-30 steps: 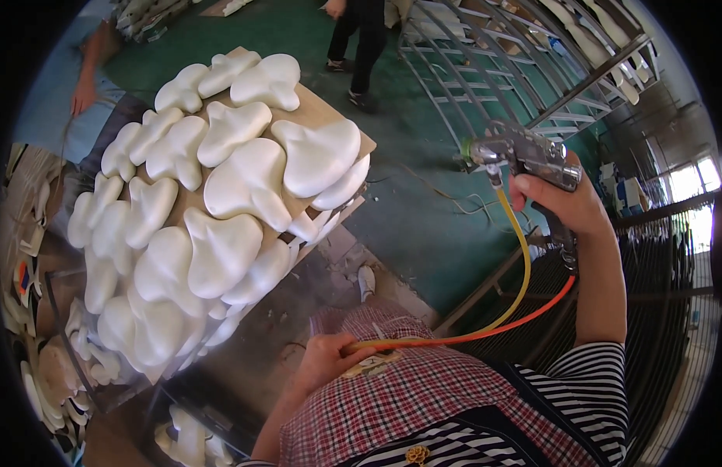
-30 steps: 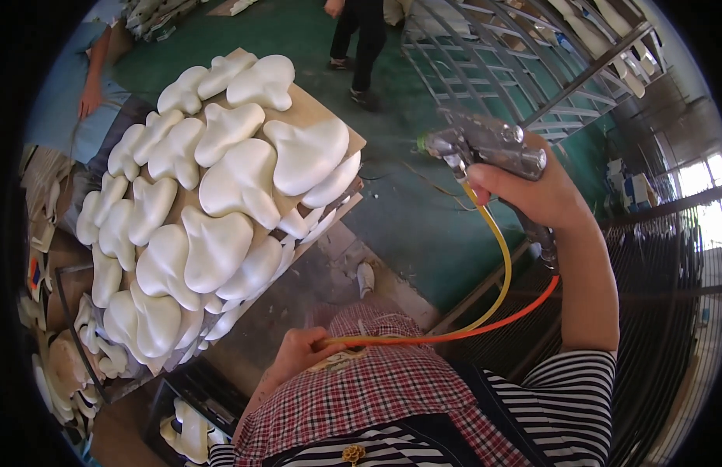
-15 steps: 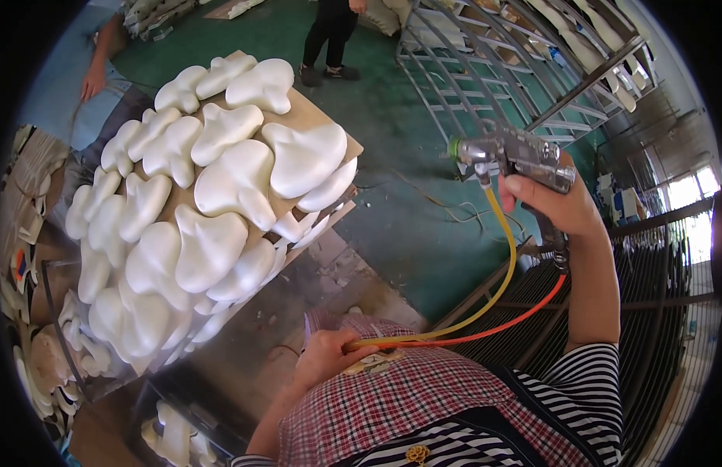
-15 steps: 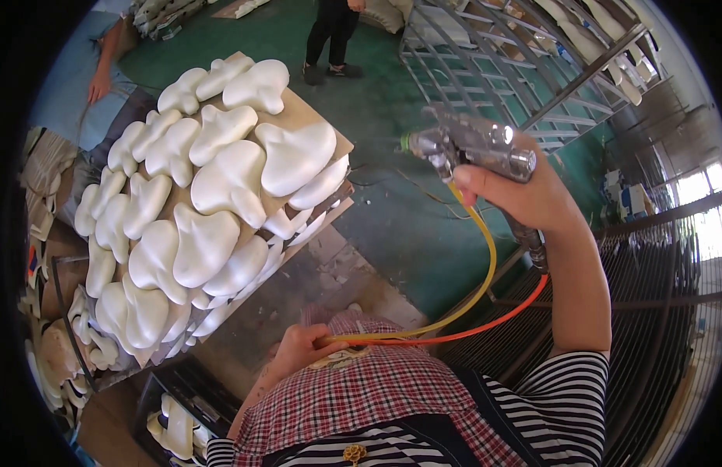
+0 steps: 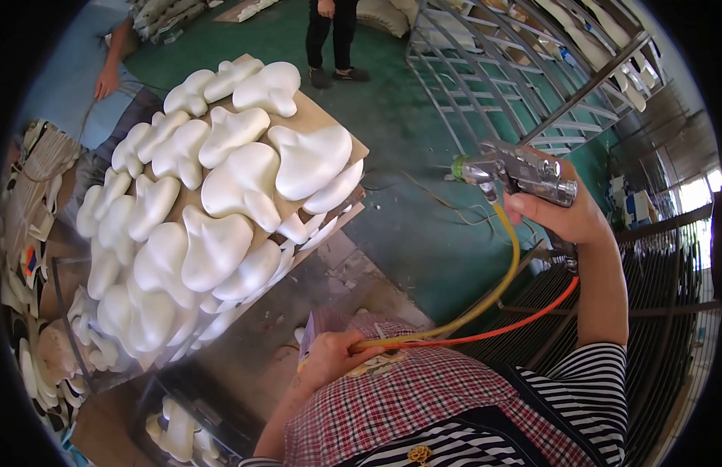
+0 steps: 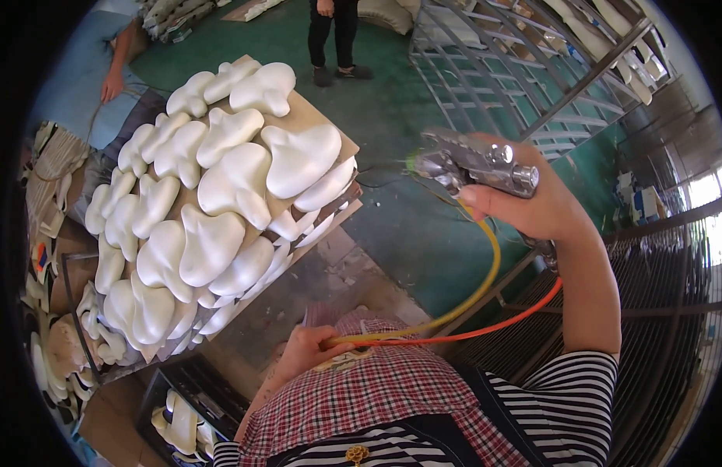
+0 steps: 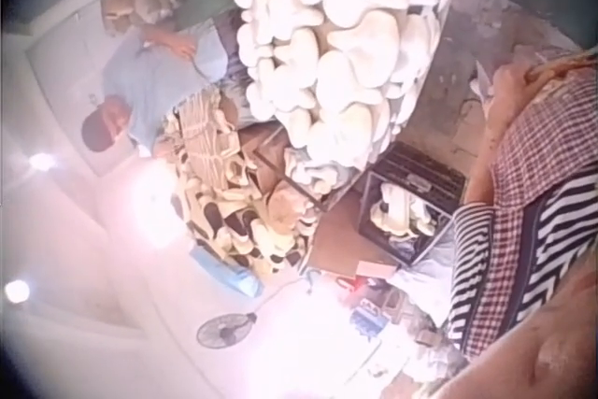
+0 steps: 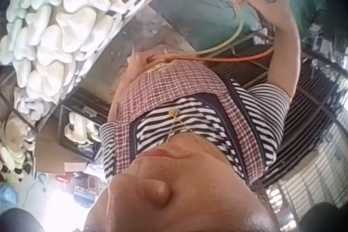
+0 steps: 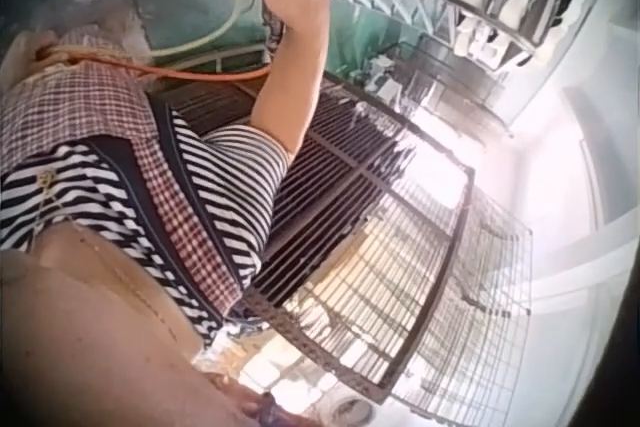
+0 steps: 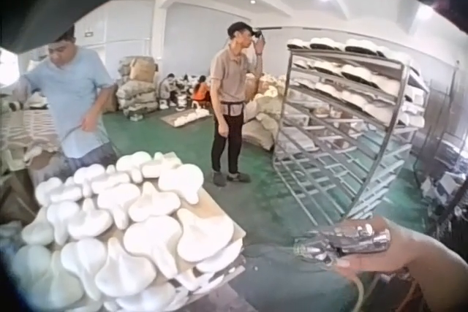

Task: Apply adhesive or coating to foam parts using an industrial spray gun.

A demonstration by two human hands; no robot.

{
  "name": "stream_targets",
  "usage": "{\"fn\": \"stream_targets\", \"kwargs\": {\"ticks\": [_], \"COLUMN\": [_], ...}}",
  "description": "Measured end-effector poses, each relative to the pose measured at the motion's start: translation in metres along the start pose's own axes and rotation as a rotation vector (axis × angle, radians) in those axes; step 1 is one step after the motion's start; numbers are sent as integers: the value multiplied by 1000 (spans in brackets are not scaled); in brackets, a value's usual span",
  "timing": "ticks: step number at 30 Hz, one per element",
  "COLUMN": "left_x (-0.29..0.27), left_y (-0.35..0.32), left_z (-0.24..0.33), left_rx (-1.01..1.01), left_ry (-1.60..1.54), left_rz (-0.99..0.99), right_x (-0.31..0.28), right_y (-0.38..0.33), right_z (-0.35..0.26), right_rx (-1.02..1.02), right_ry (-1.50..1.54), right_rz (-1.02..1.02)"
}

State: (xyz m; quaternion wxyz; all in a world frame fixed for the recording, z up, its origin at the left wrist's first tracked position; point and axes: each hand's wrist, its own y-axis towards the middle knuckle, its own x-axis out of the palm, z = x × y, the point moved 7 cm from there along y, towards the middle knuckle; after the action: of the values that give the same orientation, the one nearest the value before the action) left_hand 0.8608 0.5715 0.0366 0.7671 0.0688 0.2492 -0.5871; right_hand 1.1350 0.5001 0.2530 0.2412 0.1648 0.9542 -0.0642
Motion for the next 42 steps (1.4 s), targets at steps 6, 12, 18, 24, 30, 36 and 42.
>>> {"fn": "stream_targets", "kwargs": {"ticks": [6,12,18,24,30,36,42], "left_x": [-17,-50,-79,-106,-120,-132,-141], "left_y": [-9,-30,-48,-76,-86,-99,-104], "left_z": [-9,-26,-44,-73,-87,-100,-106], "left_rx": [-9,-61,-92,-71,-114,-97,-47], "left_ry": [-26,-53,-82,-69,-129,-151,-141], "left_rz": [-27,-45,-19,61,37,61,63], "right_x": [15,35,75,112,124,150,149], "right_y": [15,33,91,132,167,161,153], "right_z": [-14,-27,-57,-84,-103,-118,-118], "right_rx": [-57,-37,-97,-81,-204,-180,-97], "right_ry": [50,34,-32,49,35,67,21], "right_rz": [40,74,55,62,118,10,83]}}
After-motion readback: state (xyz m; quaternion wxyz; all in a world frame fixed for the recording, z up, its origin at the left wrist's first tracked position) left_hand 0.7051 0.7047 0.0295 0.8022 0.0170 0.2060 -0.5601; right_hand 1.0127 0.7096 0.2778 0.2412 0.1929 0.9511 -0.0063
